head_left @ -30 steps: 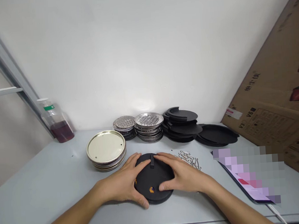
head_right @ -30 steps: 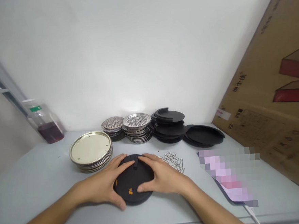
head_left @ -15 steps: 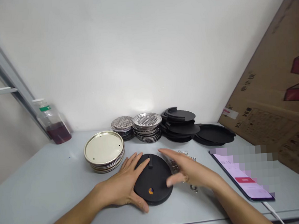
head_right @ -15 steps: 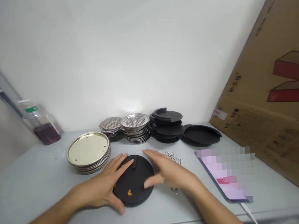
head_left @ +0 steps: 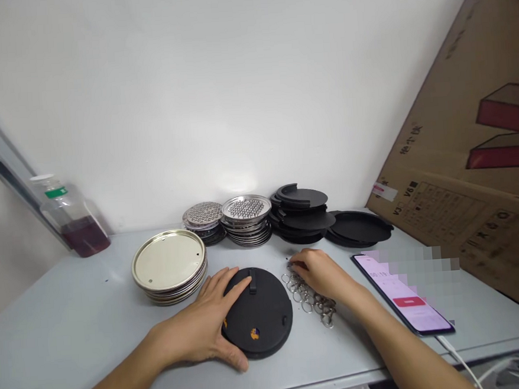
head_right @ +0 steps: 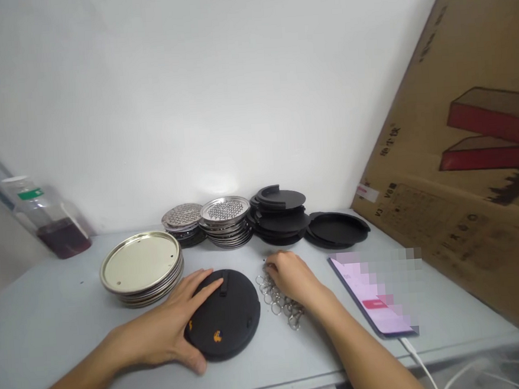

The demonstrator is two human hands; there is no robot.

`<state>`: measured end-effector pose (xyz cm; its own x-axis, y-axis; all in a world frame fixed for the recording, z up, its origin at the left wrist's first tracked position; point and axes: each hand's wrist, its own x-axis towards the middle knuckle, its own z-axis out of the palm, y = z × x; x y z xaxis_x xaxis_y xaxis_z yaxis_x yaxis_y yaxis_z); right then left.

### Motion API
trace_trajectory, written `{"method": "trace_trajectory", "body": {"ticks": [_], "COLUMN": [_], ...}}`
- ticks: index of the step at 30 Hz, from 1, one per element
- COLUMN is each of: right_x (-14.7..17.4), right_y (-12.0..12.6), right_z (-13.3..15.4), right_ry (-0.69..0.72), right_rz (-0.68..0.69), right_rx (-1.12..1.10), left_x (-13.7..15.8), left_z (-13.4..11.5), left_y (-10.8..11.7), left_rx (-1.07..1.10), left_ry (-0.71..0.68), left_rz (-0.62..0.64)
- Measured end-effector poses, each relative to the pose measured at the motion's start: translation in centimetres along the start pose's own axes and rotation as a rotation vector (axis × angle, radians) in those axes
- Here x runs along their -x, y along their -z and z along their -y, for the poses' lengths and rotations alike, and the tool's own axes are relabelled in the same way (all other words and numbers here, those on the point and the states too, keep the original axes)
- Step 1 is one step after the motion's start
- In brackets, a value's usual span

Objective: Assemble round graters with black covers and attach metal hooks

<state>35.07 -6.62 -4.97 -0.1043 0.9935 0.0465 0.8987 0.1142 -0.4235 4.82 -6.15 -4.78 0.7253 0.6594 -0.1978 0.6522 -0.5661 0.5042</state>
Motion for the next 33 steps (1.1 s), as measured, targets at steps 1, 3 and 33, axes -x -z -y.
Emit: {"method": "trace_trajectory", "body": {"ticks": [1,3,33], "right_x": [0.0,-0.1,0.1], "right_y": [-0.1,-0.2,-0.9], "right_z": [0.1,0.2,-0.6], "right_ry": [-0.011,-0.017,0.019], "right_rz": [0.003,0.003,0.033], "right_rx": [0.002,0.018,-0.025], "left_x": [0.0,0.0,-5.9], "left_z": [0.0,0.1,-3.8], "left_y": [0.0,-0.1,0.9], "left_rx": [-0.002,0.0,-0.006], "left_ry": [0.001,0.003,-0.109], "left_rz": [-0.001,-0.001,-0.324]}}
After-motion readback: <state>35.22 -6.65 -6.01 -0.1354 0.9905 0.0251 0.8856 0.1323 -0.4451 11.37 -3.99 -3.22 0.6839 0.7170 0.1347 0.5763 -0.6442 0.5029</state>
